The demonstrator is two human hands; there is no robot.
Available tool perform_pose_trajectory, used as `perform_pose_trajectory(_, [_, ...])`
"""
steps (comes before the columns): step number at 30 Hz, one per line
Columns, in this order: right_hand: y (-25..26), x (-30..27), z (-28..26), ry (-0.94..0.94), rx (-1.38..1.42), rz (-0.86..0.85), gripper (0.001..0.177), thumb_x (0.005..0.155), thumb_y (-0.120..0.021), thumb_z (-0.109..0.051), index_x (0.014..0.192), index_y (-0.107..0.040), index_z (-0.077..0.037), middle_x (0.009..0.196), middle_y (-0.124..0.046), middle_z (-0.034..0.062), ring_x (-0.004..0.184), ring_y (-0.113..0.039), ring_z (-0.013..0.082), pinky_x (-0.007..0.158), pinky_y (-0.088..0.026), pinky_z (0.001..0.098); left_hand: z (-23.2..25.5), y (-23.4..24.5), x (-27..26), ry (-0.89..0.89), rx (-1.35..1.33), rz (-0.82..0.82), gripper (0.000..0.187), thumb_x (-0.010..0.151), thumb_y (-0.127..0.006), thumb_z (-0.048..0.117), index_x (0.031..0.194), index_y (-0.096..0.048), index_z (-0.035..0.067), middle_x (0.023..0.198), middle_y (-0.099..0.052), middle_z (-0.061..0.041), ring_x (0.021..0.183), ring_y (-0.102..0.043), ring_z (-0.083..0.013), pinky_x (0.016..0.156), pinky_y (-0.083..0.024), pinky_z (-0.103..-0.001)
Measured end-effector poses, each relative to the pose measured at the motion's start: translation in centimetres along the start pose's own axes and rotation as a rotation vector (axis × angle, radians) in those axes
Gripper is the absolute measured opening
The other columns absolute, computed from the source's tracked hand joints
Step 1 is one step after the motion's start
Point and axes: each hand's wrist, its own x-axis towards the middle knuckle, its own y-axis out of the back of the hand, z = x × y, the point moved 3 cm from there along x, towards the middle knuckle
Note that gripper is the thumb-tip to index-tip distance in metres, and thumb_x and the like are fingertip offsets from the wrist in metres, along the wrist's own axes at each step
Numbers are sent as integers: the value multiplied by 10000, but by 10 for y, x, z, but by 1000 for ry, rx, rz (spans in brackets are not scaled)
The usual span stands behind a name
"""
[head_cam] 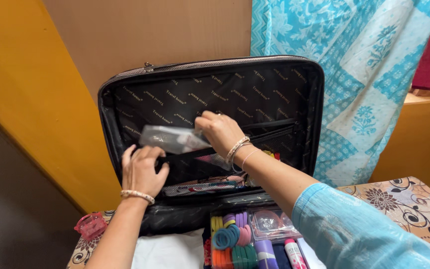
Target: The person packs toiletries and personal items into a small suitcase. They place tubes of cream, a plastic bag, and hair accessories into the mesh compartments, then close and zip the suitcase.
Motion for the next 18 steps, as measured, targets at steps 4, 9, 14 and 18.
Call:
perform_pose_trajectory(4, [-10,-5,5,-6,-6,-143,99,826,-664,-41,869,-708,-117,872,-677,91,845,-694,337,722,-552,452,4,11,-8,-166,-26,190,222,766,-766,223,930,-704,86,904,-724,-73,949,-689,-259,1145,-347,-503])
perform_pose_trajectory(9, [-24,8,-6,115,-78,-326,56,780,-730,-116,809,-778,-114,811,-748,109,872,-713,330,787,-569,436,7,16,-7,-162,-61,177,355,740,-767,258,1020,-663,67,903,-704,-85,935,-671,-270,1137,-345,-490])
perform_pose_trajectory(14, [-44,19,-12,-52,-56,-704,294,816,-667,-4,1007,-815,-170,919,-760,135,882,-740,307,814,-591,401,11,23,-5,-172,-92,149,392,746,-757,274,1079,-671,86,945,-687,-66,933,-664,-249,1090,-354,-460])
perform_pose_trajectory(18, [-59,20,-10,-91,37,-676,258,894,-639,-28,1058,-797,-149,959,-750,161,894,-739,324,823,-591,408,11,24,-1,-203,-45,171,277,763,-764,297,977,-720,127,1048,-669,-81,981,-623,-272,995,-386,-408])
